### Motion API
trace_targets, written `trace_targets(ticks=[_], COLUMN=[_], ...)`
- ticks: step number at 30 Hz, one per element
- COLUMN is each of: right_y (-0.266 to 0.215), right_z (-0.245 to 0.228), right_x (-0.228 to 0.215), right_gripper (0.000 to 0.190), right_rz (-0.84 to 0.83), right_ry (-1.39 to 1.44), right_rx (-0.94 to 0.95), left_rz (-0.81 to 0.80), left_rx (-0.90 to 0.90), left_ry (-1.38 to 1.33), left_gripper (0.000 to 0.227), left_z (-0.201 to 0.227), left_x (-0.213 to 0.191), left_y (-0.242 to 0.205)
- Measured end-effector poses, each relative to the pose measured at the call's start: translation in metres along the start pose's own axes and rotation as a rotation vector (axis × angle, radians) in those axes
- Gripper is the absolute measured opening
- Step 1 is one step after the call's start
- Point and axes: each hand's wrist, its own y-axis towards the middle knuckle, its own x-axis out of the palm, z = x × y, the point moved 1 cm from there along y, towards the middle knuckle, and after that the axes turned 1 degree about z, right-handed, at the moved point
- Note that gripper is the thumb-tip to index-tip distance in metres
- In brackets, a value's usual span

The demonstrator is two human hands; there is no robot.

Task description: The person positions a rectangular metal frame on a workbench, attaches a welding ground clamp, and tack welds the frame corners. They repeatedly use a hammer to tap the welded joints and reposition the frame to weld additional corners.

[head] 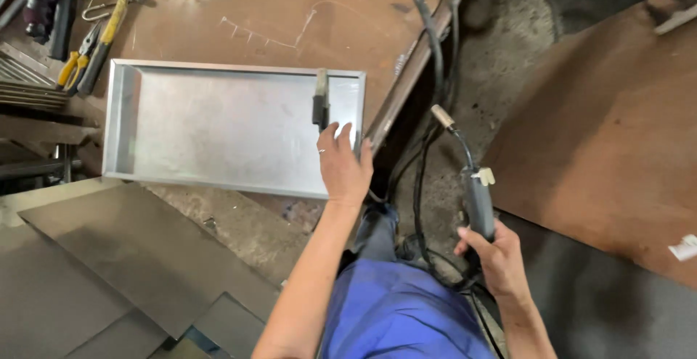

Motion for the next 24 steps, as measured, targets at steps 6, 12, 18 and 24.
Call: trace_targets(ticks=[6,12,18,24], right_y=[0.042,0.070,0.092,0.118], right_z=[-0.020,-0.044,-0.051,-0.066], right_x=[0.005,0.008,-0.005,-0.026], right_gripper=[0.012,0.012,0.009,0.009], right_rz=[0.033,0.000,-0.047,-0.035], right_ry=[0.064,0.060,0.069,0.008], right_rx=[0.087,-0.032,-0.036,0.075], left_rz=[0.185,-0.407,-0.453,-0.458], left_rx=[-0.121,-0.970,-1.010,-0.780], left_ry=[0.317,-0.474,-0.431,0.111], left_gripper=[0.057,0.062,0.052,0.054], left_z=[-0.038,-0.110,-0.098,-0.112], left_x=[0.002,0.034,0.048,0.059], left_y=[0.074,0.119,0.117,0.104])
